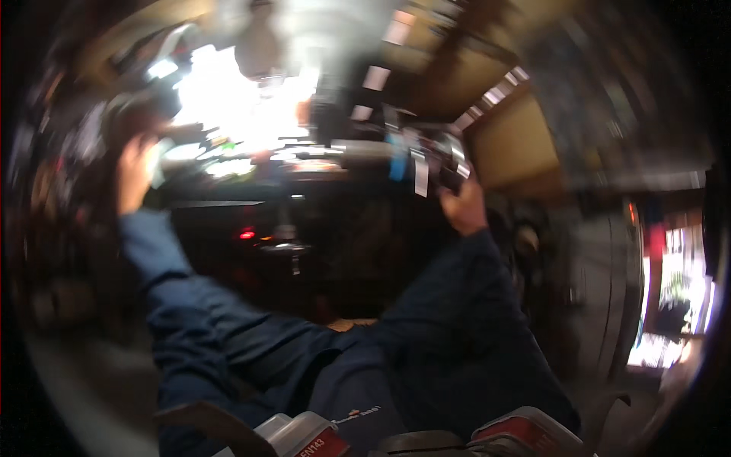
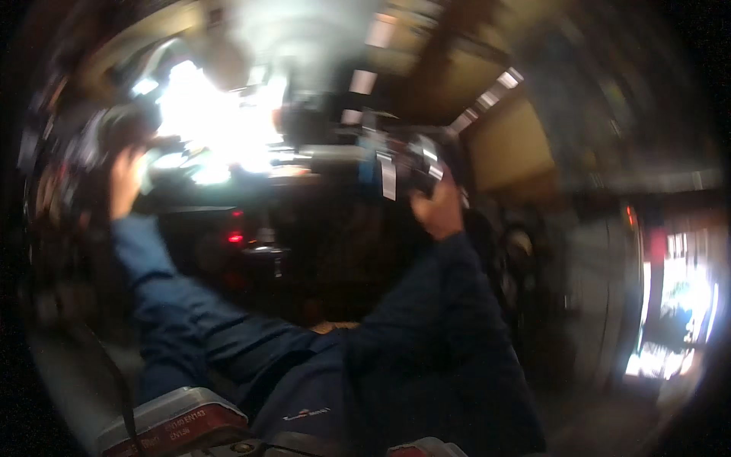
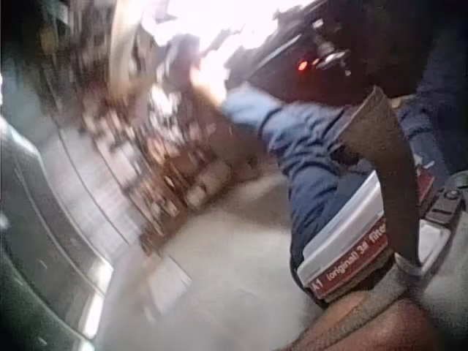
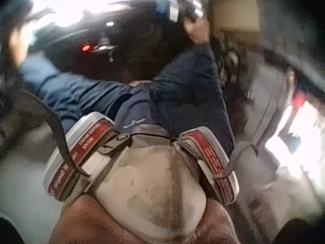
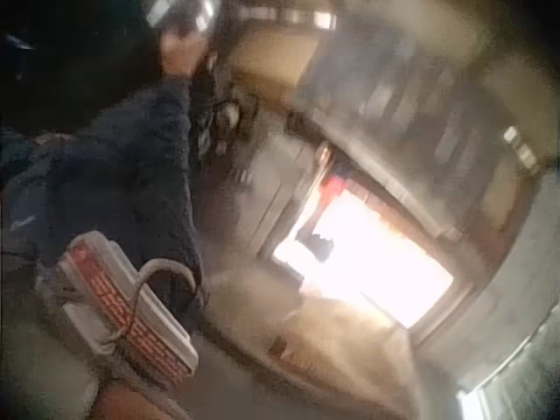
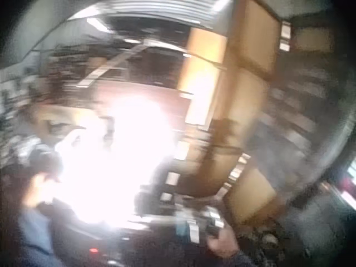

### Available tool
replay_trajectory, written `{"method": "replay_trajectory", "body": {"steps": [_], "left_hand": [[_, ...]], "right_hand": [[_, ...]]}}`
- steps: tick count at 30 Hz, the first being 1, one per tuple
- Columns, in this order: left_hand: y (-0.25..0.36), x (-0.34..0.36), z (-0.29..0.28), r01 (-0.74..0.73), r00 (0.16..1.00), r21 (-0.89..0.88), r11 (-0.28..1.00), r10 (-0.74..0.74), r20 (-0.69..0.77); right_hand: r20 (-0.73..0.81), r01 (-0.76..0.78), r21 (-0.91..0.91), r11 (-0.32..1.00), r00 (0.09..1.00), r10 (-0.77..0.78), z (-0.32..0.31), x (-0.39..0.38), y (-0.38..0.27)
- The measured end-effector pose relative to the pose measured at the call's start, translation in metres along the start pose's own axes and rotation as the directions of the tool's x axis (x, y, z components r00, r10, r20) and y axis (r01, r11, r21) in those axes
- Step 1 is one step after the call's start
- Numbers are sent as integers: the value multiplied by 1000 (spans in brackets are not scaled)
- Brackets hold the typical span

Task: The person adjusts a part on a lathe-like machine and uses a caliper to measure a cylindrical motorcycle component.

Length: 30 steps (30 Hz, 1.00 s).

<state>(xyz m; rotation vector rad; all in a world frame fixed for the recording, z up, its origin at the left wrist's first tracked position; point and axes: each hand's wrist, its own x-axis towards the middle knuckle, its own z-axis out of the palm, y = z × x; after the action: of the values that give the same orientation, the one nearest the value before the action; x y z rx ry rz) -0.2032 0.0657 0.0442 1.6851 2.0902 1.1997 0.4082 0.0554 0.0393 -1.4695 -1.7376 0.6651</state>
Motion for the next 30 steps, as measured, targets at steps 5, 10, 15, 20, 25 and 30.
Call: {"method": "replay_trajectory", "body": {"steps": [5,10,15,20,25,30], "left_hand": [[-105,34,4,14,989,-127,992,5,147],[-126,52,-8,-65,994,170,983,49,97],[-148,66,-23,-198,976,185,962,177,126],[-140,64,-25,-123,990,143,982,110,93],[-130,67,-30,-42,994,55,998,36,99],[-122,51,-22,112,991,-153,982,-98,93]], "right_hand": [[-273,-139,-657,741,960,-61,-42,-110,38],[-129,-455,128,881,873,470,-98,-181,52],[-392,-688,-390,611,725,566,-137,-289,216],[-642,-699,-424,576,681,353,-178,-292,226],[-552,-774,-493,398,632,545,-192,-284,263],[-662,-834,-138,534,479,577,-190,-302,248]]}}
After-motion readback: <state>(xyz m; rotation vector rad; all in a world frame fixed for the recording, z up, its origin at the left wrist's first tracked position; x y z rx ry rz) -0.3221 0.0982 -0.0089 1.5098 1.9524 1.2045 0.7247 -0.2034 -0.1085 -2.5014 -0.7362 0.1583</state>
